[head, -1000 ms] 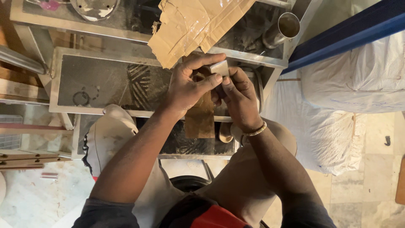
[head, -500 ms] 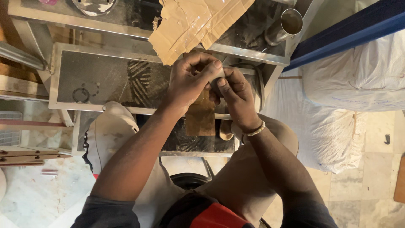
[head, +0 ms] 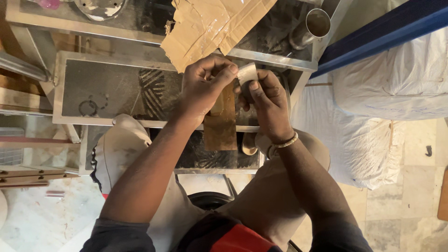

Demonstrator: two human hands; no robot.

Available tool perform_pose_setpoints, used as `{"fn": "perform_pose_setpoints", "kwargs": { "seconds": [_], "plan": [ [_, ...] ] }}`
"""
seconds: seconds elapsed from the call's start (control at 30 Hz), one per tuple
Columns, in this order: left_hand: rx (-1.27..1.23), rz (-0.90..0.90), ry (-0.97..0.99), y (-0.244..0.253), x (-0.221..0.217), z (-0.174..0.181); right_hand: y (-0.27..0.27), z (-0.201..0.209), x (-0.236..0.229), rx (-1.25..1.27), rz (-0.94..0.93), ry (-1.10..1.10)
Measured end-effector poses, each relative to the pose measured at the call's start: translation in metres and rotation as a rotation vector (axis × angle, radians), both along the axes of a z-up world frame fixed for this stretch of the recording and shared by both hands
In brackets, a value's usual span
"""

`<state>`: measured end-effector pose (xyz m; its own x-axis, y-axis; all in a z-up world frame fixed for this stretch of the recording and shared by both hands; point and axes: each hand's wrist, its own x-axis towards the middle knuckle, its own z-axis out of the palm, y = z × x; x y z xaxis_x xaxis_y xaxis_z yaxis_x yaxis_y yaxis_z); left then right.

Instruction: The person is sanding a small metal piece by hand using a piece of sandpaper.

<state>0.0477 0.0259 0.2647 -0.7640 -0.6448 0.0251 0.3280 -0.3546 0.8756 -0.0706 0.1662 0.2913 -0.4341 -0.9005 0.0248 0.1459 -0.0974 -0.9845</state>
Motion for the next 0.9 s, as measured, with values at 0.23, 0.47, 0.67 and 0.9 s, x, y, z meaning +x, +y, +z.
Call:
{"fn": "perform_pose_setpoints", "kwargs": {
  "seconds": [0.23,0.47,0.67,0.9],
  "plan": [
    [-0.211,-0.029,0.029,0.0043,0.0031,0.0007,0.0001,-0.0032,0.0033,0.021,0.044,-0.107],
    [-0.294,-0.038,-0.015,0.0035,0.0022,-0.0017,-0.0013,-0.0033,0.0060,0.058,0.048,-0.114],
    [-0.474,0.067,0.013,0.0028,0.0059,-0.0012,-0.0020,-0.0033,0.0070,0.029,0.057,-0.093],
    [-0.289,0.011,-0.020,0.0019,0.0058,0.0055,-0.0011,-0.0012,0.0054,0.027,0.043,-0.090]
  ]
}}
